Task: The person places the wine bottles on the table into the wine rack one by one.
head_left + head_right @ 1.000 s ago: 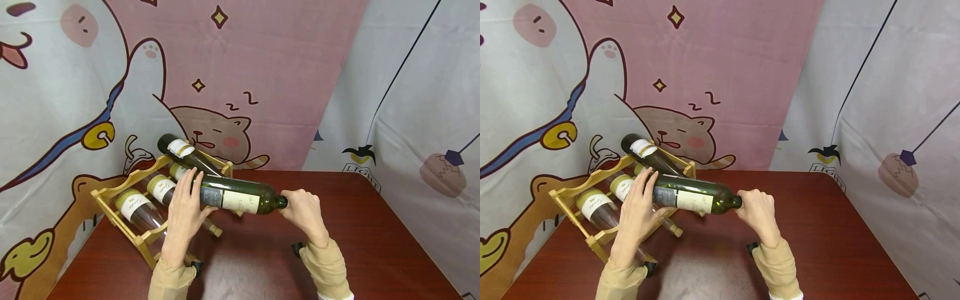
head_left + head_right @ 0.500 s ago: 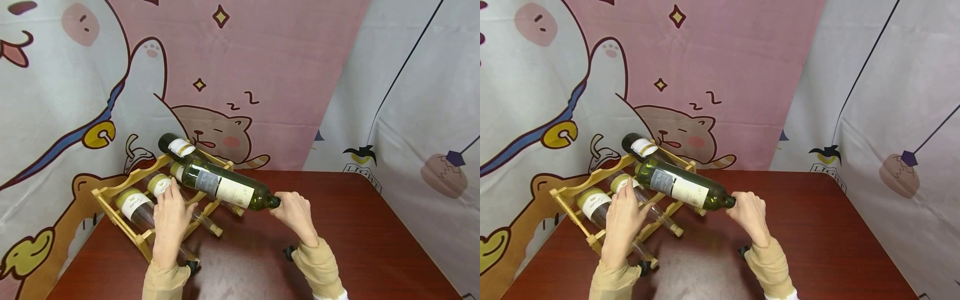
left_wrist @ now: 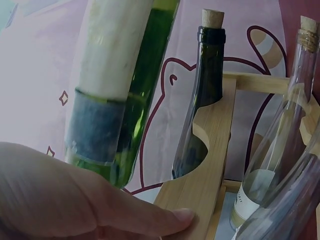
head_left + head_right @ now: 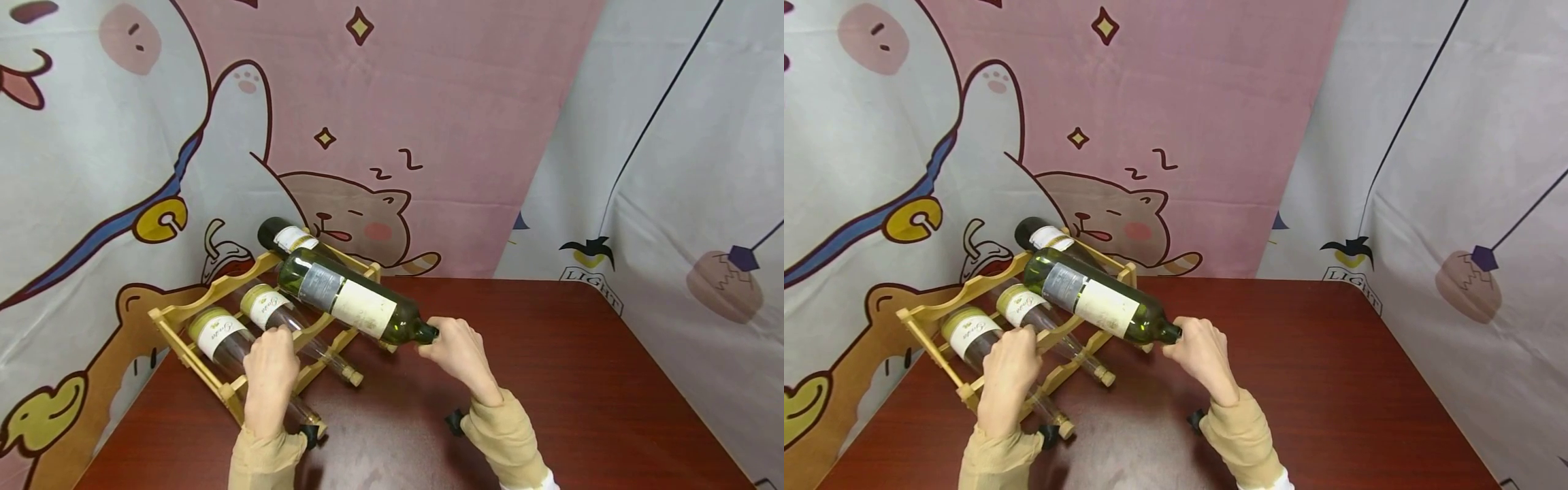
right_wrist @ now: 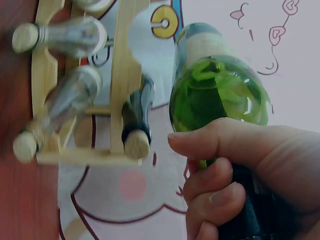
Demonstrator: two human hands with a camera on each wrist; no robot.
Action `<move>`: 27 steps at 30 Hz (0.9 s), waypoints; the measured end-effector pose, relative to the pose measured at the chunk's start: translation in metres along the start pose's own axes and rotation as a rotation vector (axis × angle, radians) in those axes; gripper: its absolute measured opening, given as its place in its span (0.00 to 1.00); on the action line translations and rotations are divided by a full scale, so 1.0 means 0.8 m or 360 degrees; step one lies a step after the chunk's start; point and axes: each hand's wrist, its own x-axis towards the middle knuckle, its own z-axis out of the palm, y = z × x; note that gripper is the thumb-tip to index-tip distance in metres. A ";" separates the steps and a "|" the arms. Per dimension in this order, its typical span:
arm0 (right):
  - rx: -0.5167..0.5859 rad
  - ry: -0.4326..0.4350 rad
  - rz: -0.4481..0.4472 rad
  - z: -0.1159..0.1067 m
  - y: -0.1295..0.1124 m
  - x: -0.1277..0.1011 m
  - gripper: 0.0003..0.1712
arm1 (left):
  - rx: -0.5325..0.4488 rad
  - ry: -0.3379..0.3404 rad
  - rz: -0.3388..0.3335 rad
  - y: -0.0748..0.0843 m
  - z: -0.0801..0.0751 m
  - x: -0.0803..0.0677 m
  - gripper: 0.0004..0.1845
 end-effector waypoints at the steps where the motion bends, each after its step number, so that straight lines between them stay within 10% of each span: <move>1: 0.0022 -0.0016 -0.0003 0.002 -0.003 0.000 0.10 | 0.0002 -0.0011 0.0001 0.000 0.000 0.000 0.05; 27: 0.0420 -0.0219 -0.0223 0.037 -0.084 0.026 0.10 | 0.0046 -0.0039 0.0031 0.002 -0.001 0.001 0.04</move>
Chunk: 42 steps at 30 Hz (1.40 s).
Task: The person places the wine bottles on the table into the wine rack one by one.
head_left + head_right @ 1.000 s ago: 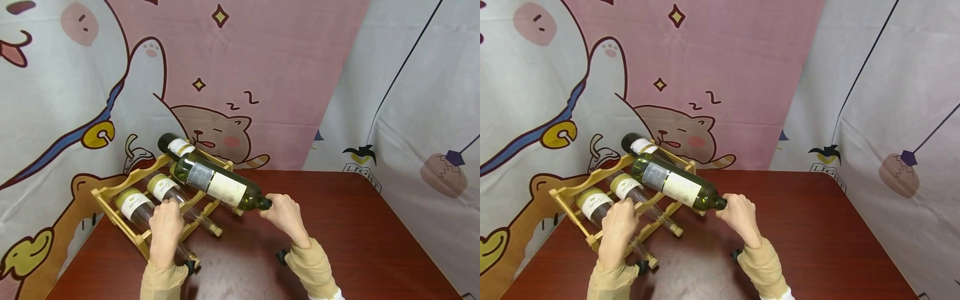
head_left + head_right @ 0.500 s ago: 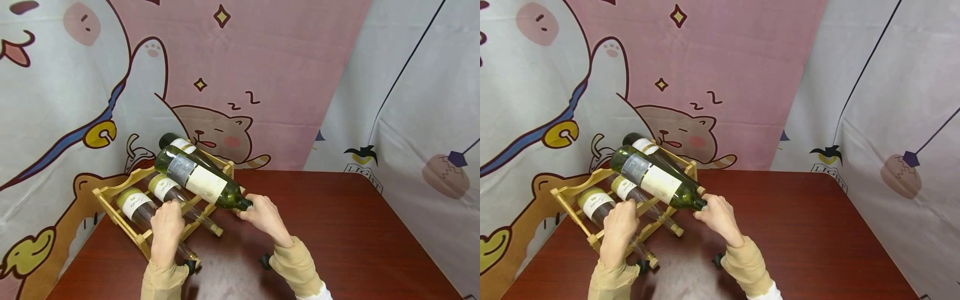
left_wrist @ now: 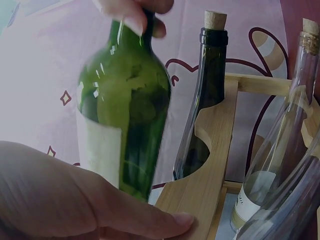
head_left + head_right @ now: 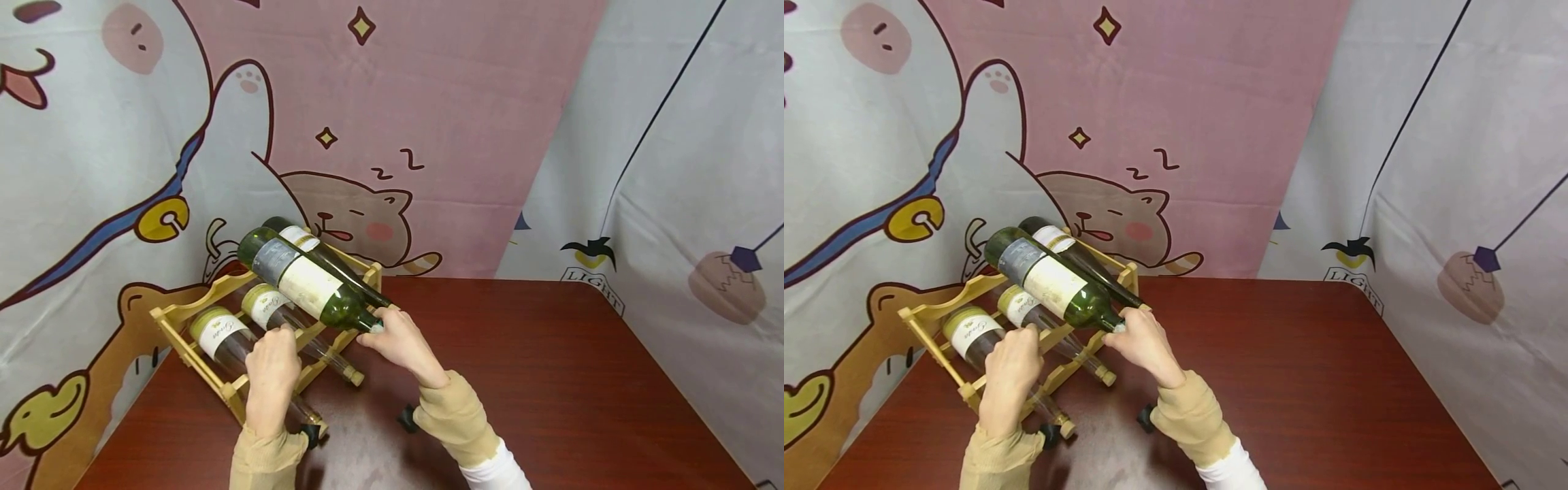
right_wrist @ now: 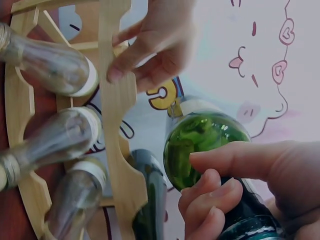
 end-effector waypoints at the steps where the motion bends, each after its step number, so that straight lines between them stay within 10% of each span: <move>1: 0.0007 -0.0009 -0.0004 0.003 -0.002 0.002 0.10 | 0.0001 0.0002 0.0000 0.000 0.000 0.000 0.04; 42: 0.0134 -0.0119 0.0192 0.083 -0.037 0.057 0.24 | -0.0011 -0.0010 0.0003 -0.003 0.000 0.001 0.04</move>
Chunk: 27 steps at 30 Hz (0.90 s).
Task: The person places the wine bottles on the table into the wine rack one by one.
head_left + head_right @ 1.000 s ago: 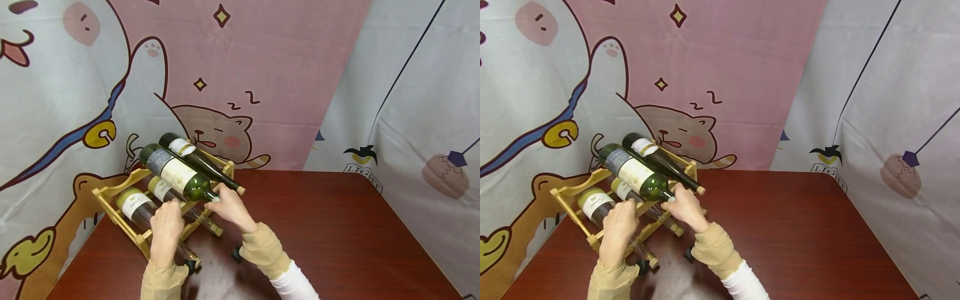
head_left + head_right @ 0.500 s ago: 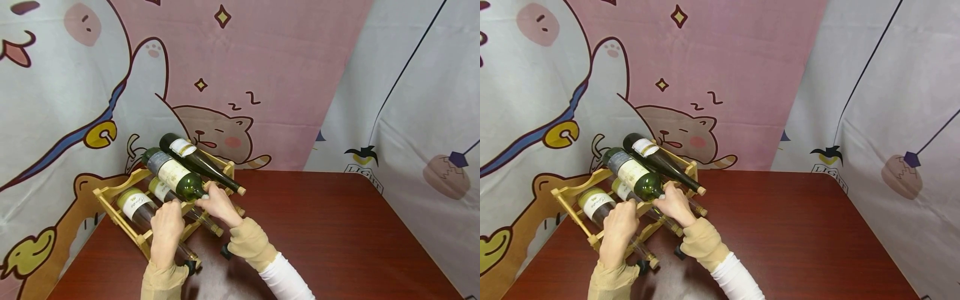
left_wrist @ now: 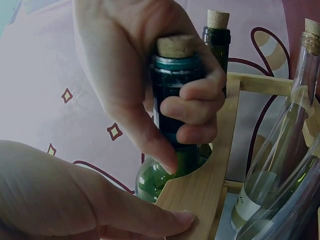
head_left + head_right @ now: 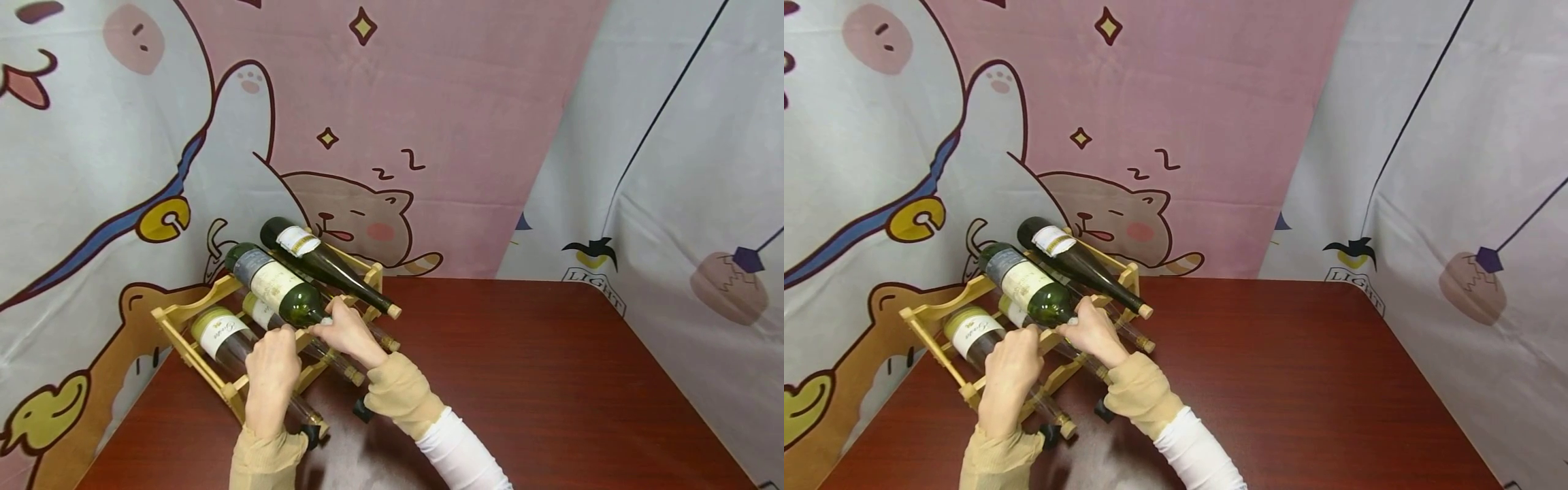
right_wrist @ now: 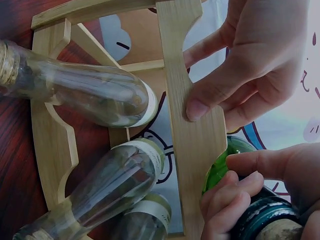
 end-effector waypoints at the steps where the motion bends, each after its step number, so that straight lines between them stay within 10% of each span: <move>1: 0.0011 -0.0015 0.0010 0.000 -0.001 0.000 0.24 | 0.0000 -0.0002 -0.0001 0.000 -0.001 0.000 0.04; 27: 0.0394 -0.0208 0.0125 0.007 0.007 0.012 0.20 | -0.0015 -0.0007 0.0012 -0.002 -0.002 0.000 0.03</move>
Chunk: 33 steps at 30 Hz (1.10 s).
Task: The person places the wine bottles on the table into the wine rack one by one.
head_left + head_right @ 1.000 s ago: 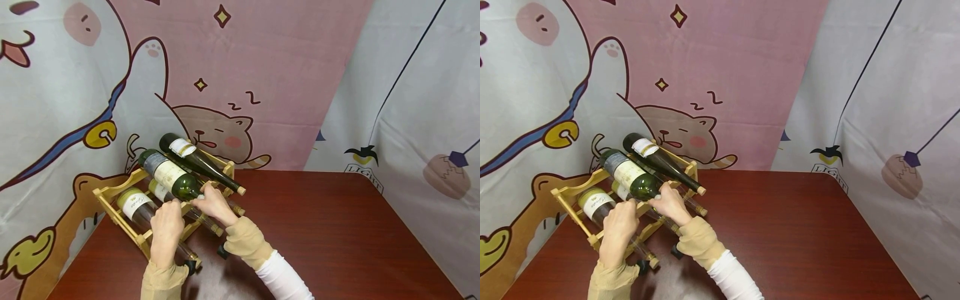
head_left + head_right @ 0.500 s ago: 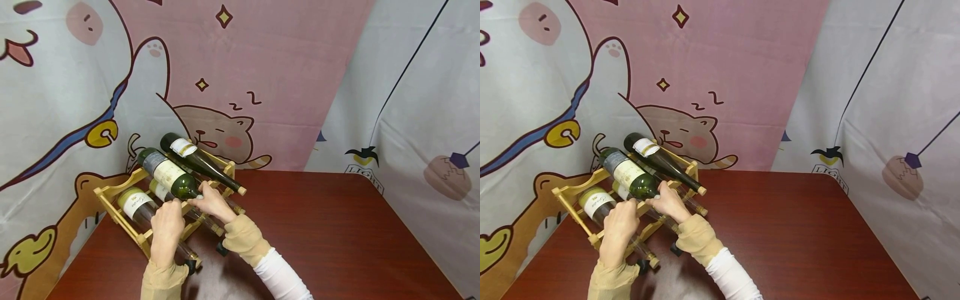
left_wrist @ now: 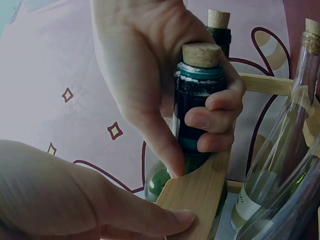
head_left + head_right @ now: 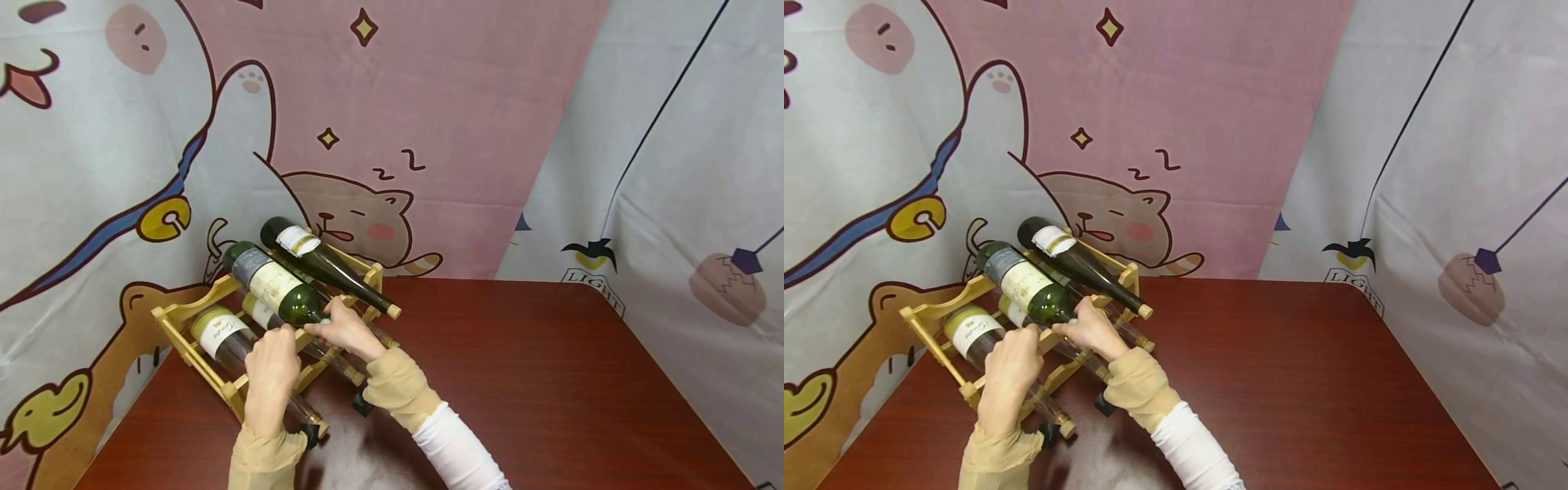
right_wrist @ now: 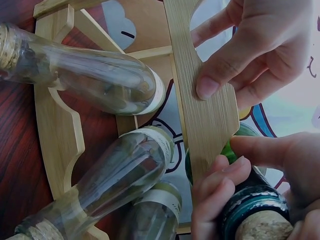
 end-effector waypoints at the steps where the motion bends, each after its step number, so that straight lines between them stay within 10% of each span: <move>1: 0.0017 -0.0004 0.0008 0.000 0.000 0.000 0.21 | 0.0001 -0.0004 -0.0001 0.000 0.000 0.000 0.03; 17: -0.0016 -0.0023 -0.0013 -0.004 0.000 -0.002 0.19 | 0.0002 -0.0018 0.0004 0.001 0.003 0.001 0.02; 26: -0.0567 0.0095 -0.0168 -0.020 -0.001 -0.009 0.25 | -0.0003 -0.0019 -0.0001 0.001 0.002 0.001 0.02; 33: -0.0622 0.0262 -0.0294 -0.024 0.012 -0.024 0.21 | -0.0010 -0.0008 0.0001 0.000 0.000 -0.001 0.02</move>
